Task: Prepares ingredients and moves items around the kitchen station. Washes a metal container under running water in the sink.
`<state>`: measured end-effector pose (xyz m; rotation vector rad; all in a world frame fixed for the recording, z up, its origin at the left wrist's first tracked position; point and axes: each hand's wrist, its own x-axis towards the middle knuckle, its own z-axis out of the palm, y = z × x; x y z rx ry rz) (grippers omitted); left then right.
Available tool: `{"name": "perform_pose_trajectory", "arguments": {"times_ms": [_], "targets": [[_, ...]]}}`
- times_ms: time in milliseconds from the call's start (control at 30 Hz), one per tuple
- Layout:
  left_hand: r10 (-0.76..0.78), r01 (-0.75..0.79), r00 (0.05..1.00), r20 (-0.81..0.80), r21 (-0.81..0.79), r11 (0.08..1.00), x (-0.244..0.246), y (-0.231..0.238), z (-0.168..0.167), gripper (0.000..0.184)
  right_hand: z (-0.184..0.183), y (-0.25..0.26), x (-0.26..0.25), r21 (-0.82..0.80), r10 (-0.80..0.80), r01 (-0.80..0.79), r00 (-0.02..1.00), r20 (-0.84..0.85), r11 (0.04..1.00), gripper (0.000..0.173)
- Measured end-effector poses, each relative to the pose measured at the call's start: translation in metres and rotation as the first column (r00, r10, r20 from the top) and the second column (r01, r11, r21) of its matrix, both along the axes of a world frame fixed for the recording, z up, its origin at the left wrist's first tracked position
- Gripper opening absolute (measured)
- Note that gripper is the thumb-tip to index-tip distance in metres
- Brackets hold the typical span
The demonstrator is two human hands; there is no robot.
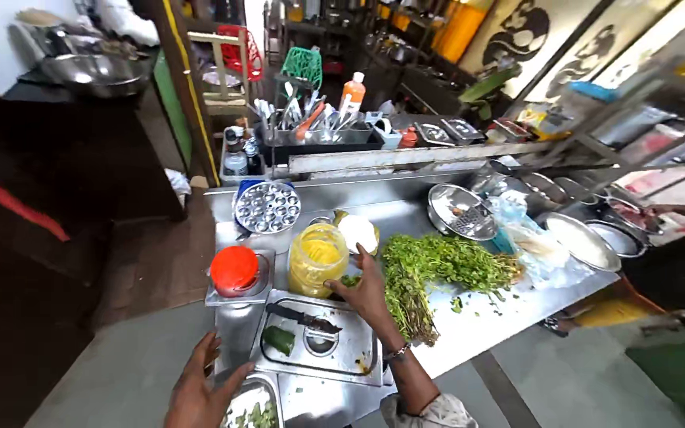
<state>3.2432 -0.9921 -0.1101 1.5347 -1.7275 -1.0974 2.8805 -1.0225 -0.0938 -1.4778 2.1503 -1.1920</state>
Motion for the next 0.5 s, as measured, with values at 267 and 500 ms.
{"name": "perform_pose_trajectory", "arguments": {"times_ms": [267,500], "targets": [[-0.037,0.045,0.977,0.210,-0.031,0.999,-0.109,-0.082,0.019,0.107,-0.002,-0.009,-0.095,0.082,0.192,-0.223,0.939,0.286,0.971,0.055],[0.201,-0.221,0.802,0.563,-0.033,0.975,-0.094,-0.200,-0.029,0.111,-0.038,-0.014,-0.134,0.127,0.238,-0.270,0.945,0.225,0.954,0.041]]}}
